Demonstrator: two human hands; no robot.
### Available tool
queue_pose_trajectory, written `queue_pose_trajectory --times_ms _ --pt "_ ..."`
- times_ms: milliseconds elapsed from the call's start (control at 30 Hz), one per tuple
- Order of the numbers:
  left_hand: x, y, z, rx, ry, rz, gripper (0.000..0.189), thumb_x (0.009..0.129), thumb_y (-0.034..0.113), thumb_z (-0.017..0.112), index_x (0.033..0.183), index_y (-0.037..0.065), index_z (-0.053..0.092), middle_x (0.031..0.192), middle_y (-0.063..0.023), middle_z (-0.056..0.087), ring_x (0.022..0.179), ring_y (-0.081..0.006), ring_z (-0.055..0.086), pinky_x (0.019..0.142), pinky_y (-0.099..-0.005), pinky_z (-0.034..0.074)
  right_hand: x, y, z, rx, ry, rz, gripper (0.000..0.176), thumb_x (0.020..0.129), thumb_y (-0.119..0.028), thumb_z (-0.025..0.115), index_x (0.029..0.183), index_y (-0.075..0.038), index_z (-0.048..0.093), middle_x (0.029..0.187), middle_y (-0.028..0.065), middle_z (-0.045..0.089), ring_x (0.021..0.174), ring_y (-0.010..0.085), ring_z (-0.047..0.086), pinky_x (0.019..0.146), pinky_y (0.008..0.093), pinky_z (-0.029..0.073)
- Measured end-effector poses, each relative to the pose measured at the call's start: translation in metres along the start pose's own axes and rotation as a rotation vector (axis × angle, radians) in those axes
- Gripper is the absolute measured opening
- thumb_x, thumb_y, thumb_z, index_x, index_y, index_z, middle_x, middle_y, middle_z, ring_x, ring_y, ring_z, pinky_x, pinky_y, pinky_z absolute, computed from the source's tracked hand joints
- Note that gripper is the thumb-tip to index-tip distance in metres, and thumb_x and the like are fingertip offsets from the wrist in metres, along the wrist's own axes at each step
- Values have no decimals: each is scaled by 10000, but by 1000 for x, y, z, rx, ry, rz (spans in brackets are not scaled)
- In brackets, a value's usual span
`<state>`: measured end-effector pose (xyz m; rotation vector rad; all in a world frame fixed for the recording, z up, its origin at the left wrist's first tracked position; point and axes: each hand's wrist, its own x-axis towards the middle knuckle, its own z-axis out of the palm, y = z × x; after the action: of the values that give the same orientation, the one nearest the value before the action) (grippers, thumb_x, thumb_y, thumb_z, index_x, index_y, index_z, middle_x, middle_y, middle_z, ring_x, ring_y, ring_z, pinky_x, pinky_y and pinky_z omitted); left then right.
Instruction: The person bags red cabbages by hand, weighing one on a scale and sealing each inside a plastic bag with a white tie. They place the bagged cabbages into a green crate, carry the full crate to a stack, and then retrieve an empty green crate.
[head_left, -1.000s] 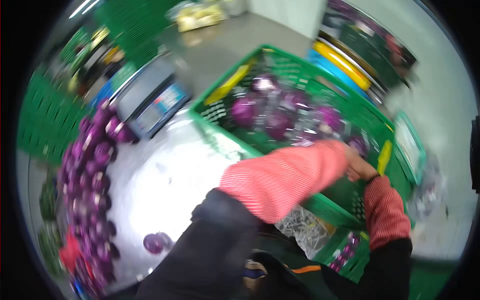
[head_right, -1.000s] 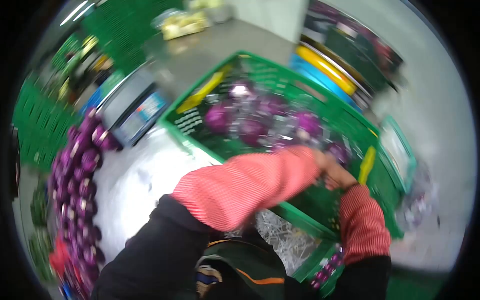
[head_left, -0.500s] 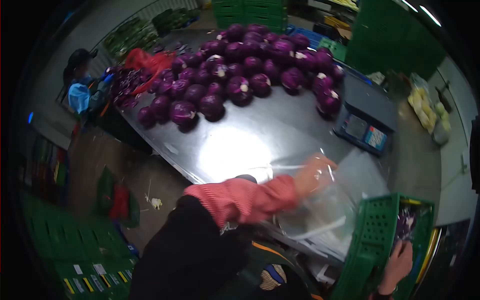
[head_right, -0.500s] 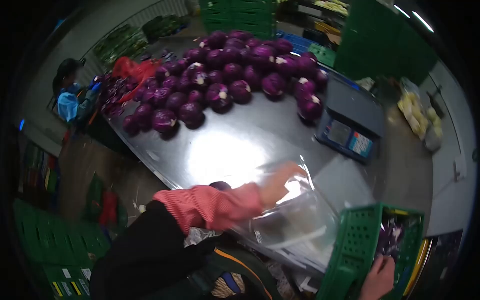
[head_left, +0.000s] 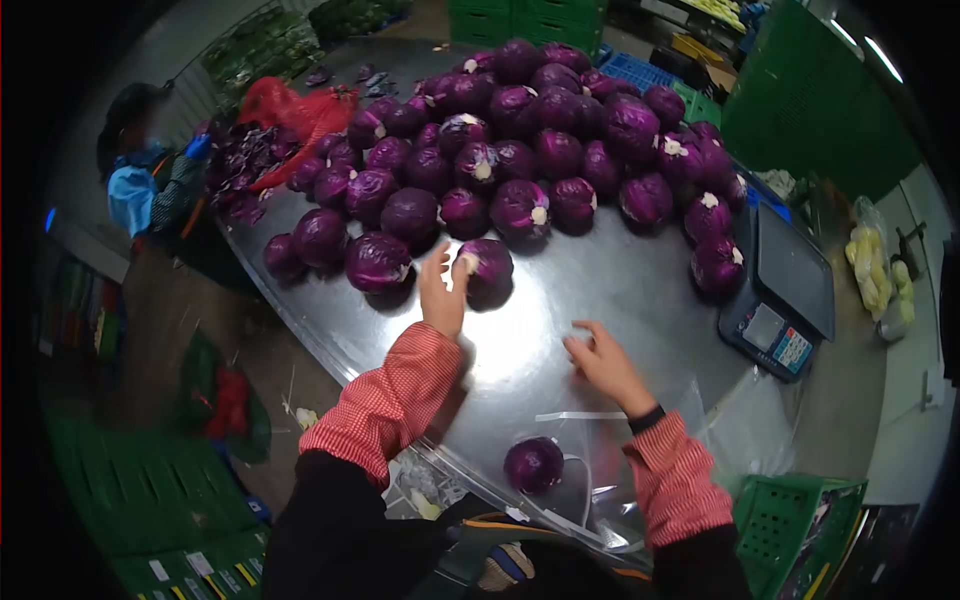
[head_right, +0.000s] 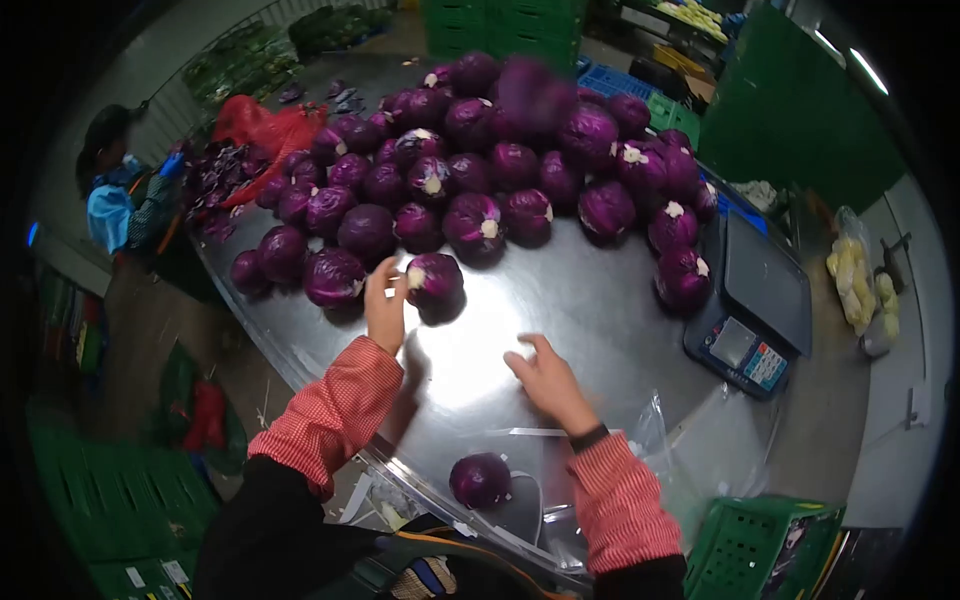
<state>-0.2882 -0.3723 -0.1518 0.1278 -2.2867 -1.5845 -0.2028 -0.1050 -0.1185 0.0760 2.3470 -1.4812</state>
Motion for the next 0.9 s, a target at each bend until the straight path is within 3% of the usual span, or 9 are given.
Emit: queue_pose_trajectory --times_ms 67,167,200,267,400,567,700,767,900 --pt "7 -23 8 96 -10 -99 524 953 402 461 1353 65 438 1306 -206 448 1156 -295 473 1009 -394 356 38 9 19 282 -48 175 678 906 -523 500 1396 -107 286 885 185 599 660 244 635 629 326 540" --pt "-6 17 31 -476 -332 -572 615 987 483 304 1400 34 375 1451 -182 340 1355 -267 310 1126 -325 206 72 2 32 617 -98 390 808 896 -676 351 1452 -126 146 1045 299 553 855 332 657 747 389 572" --pt "-10 4 37 -401 -523 -512 680 974 560 263 1431 62 328 1462 -147 338 1380 -260 252 1131 -454 162 76 -2 34 689 -173 395 812 895 -696 301 1461 -136 139 1157 289 539 1025 358 614 813 457 549" --pt "-27 -11 54 -400 -630 -249 718 974 581 212 1447 45 272 1441 -139 373 1383 -254 247 1133 -494 124 65 -20 31 737 -157 264 777 901 -692 297 1447 -142 235 1266 220 516 1120 345 570 858 498 521" --pt "-59 88 35 -822 -672 -502 717 971 586 136 1465 74 222 1414 -185 406 1369 -281 279 1135 -471 152 16 19 3 1176 -210 165 710 909 -677 302 1376 -150 393 1309 142 511 1158 321 548 856 533 514" --pt "-104 133 60 -731 -709 -599 536 993 466 336 1330 60 430 1137 -144 559 1048 -195 535 924 -363 448 -96 62 -38 1443 -31 48 667 893 -654 388 1349 -169 433 1313 130 502 1150 313 546 869 559 489" --pt "-182 153 105 -544 -864 -605 260 941 261 535 1087 50 582 827 -39 580 672 -99 533 625 -248 460 -219 112 -58 1650 227 19 655 894 -625 397 1353 -158 428 1310 151 498 1165 352 531 883 594 472" --pt "-243 150 132 -386 -1140 -437 201 904 214 572 976 36 630 759 -31 587 643 -112 529 610 -250 452 -283 130 -58 1677 362 9 647 904 -616 367 1350 -151 428 1306 159 498 1152 362 539 851 601 488" --pt "-361 116 167 -3 -1247 263 178 815 187 650 913 42 616 855 -127 580 764 -289 570 729 -371 476 -389 162 -35 1694 554 -12 666 906 -626 324 1356 -144 415 1295 170 500 1120 370 558 791 584 520"
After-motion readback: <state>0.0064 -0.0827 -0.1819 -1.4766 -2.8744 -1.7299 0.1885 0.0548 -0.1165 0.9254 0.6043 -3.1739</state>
